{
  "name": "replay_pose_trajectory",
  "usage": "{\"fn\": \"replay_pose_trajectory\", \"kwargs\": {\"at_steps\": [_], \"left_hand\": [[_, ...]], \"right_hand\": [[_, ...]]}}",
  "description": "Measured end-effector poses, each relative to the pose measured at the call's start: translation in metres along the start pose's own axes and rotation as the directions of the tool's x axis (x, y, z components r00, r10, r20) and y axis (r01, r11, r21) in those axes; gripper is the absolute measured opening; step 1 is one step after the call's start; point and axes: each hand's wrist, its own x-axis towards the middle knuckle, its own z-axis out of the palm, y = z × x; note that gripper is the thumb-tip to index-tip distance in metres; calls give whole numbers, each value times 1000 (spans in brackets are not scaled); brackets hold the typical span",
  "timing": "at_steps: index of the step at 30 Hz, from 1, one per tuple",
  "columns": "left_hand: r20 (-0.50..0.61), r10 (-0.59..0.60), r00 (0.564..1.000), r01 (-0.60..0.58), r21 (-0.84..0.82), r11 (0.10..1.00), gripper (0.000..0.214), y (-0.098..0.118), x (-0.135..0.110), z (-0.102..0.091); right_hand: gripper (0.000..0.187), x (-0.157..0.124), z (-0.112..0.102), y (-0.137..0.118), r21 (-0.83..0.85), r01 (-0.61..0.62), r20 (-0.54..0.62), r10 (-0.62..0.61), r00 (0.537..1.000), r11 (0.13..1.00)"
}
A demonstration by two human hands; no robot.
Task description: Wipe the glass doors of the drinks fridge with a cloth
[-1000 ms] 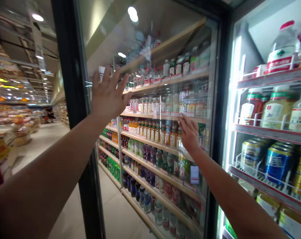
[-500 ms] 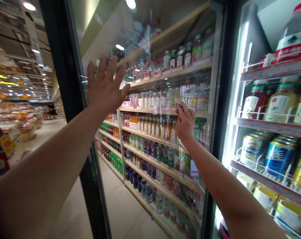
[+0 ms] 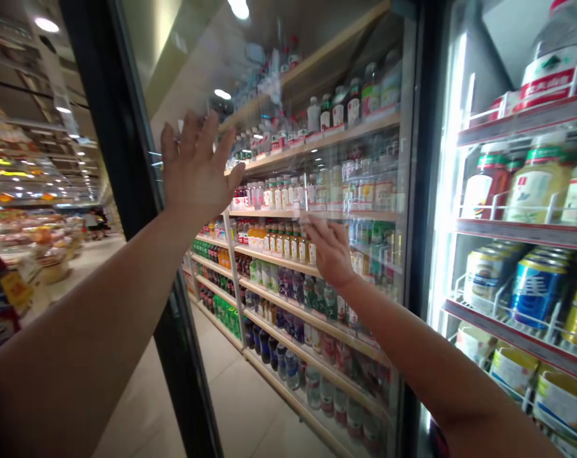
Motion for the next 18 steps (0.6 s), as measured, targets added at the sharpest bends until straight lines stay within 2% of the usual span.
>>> {"fn": "replay_pose_trajectory", "kwargs": {"at_steps": [2, 3, 7, 9, 13, 15, 16, 18], "left_hand": [[-16, 7, 1000, -8, -23, 1000, 59, -2, -1, 1], [-28, 13, 1000, -14, -27, 1000, 58, -3, -1, 2], [-56, 37, 998, -36, 15, 999, 58, -5, -3, 4], [-54, 38, 998, -36, 32, 999, 58, -5, -3, 4], [-46, 40, 998, -39, 38, 999, 58, -5, -3, 4], [-47, 41, 998, -39, 26, 999, 59, -5, -3, 4], [-48, 38, 998, -37, 19, 999, 59, -5, -2, 4], [-41, 25, 999, -25, 3, 1000, 60, -6, -2, 4]], "right_hand": [[62, -2, -1, -1, 40, 100, 60, -103, 993, 994], [61, 1, -1, 2, 39, 104, 63, -107, 992, 994], [56, 23, 4, 16, -10, -82, -79, 81, 994, 997], [57, 22, 7, 11, -10, -100, -114, 98, 989, 995], [62, 4, 5, -4, 50, 106, 53, -109, 993, 993], [60, 6, 3, 0, 62, 148, 116, -155, 981, 987], [59, 11, 2, 5, 45, 120, 117, -124, 985, 992], [56, 24, 3, 14, -8, -6, 38, 6, 999, 1000]]}}
